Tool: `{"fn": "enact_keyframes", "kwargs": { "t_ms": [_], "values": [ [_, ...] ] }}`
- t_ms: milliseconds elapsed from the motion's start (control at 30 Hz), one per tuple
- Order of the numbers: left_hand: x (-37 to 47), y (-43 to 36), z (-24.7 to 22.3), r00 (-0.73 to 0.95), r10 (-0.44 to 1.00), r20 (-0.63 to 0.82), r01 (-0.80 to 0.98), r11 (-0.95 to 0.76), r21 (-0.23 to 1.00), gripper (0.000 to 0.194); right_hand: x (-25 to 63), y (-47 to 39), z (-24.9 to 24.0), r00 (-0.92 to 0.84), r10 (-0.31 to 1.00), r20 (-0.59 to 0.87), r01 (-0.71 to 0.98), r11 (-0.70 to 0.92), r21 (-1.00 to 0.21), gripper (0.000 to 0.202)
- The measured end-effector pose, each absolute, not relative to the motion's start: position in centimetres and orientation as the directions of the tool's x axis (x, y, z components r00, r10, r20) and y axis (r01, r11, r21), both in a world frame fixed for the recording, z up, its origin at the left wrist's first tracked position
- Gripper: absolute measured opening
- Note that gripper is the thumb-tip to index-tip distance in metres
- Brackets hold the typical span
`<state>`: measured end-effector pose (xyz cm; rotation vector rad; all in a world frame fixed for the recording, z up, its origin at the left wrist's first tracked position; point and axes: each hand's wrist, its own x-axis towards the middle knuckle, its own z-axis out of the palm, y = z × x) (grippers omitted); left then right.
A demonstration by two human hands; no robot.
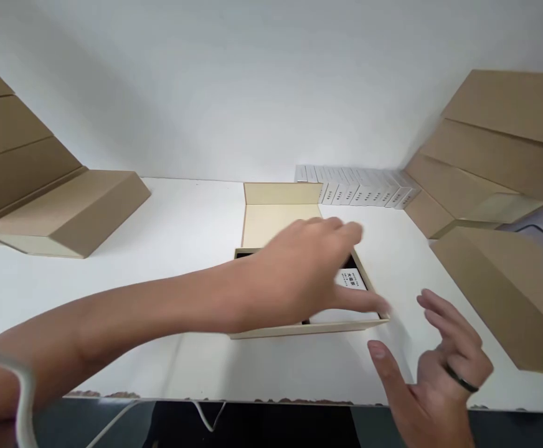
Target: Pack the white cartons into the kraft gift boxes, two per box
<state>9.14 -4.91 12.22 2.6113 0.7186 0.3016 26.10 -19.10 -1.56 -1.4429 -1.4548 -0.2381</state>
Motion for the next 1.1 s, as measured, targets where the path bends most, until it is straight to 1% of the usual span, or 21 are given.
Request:
{"fn": "enact_keyframes", "kwargs": {
  "t_ms": [67, 100, 167, 233, 267, 333, 400, 500, 600, 700, 833, 1000, 1100],
  "values": [
    [6.4, -5.1, 11.5, 0.806, 0.587, 0.075, 0.51, -0.753, 0.416, 0.045, 26.5, -18.7, 0.5, 0.078, 0.735, 0.674, 0.862, 0.29, -0.415, 0.053],
    [5.3, -5.2, 10.8, 0.794, 0.607, 0.031, 0.551, -0.739, 0.387, 0.047, 26.8, -18.2, 1.5, -0.038, 0.798, 0.602, 0.878, 0.314, -0.361, 0.049],
    [3.8, -5.6, 9.1, 0.784, 0.617, -0.07, 0.603, -0.73, 0.321, 0.065, 27.2, -16.6, 3.2, -0.27, 0.89, 0.367, 0.886, 0.379, -0.267, 0.045],
    [3.5, -5.8, 7.4, 0.8, 0.586, -0.132, 0.598, -0.757, 0.262, 0.081, 27.6, -14.7, 4.4, -0.426, 0.896, 0.125, 0.871, 0.443, -0.21, 0.051],
    [3.5, -5.9, 6.7, 0.811, 0.567, -0.146, 0.585, -0.774, 0.243, 0.082, 27.7, -13.8, 4.8, -0.472, 0.881, 0.03, 0.862, 0.468, -0.192, 0.055],
    [3.9, -5.7, 6.0, 0.825, 0.544, -0.152, 0.565, -0.795, 0.221, 0.07, 27.7, -12.1, 5.5, -0.514, 0.851, -0.104, 0.853, 0.496, -0.161, 0.055],
    [4.3, -5.3, 6.0, 0.825, 0.54, -0.163, 0.564, -0.8, 0.205, 0.057, 27.1, -10.9, 6.2, -0.516, 0.828, -0.218, 0.856, 0.504, -0.113, 0.051],
    [4.7, -4.7, 7.0, 0.813, 0.513, -0.275, 0.565, -0.809, 0.16, 0.05, 25.9, -9.9, 7.2, -0.486, 0.793, -0.366, 0.855, 0.519, -0.012, 0.045],
    [5.0, -4.2, 8.1, 0.779, 0.48, -0.403, 0.562, -0.82, 0.109, 0.053, 24.7, -9.3, 7.7, -0.489, 0.758, -0.432, 0.828, 0.559, 0.042, 0.031],
    [5.5, -4.0, 8.8, 0.753, 0.466, -0.465, 0.562, -0.823, 0.085, 0.058, 24.0, -8.9, 7.8, -0.504, 0.749, -0.429, 0.8, 0.593, 0.096, 0.024],
    [6.1, -3.9, 9.4, 0.738, 0.472, -0.482, 0.575, -0.814, 0.084, 0.06, 23.9, -8.8, 7.7, -0.533, 0.745, -0.402, 0.779, 0.617, 0.112, 0.023],
    [6.6, -3.4, 9.3, 0.768, 0.468, -0.438, 0.575, -0.804, 0.149, 0.064, 24.4, -8.9, 7.6, -0.561, 0.739, -0.373, 0.762, 0.637, 0.118, 0.021],
    [7.0, -3.1, 9.2, 0.761, 0.422, -0.493, 0.548, -0.825, 0.138, 0.067, 24.1, -8.6, 7.3, -0.55, 0.747, -0.373, 0.774, 0.624, 0.109, 0.02]
  ]
}}
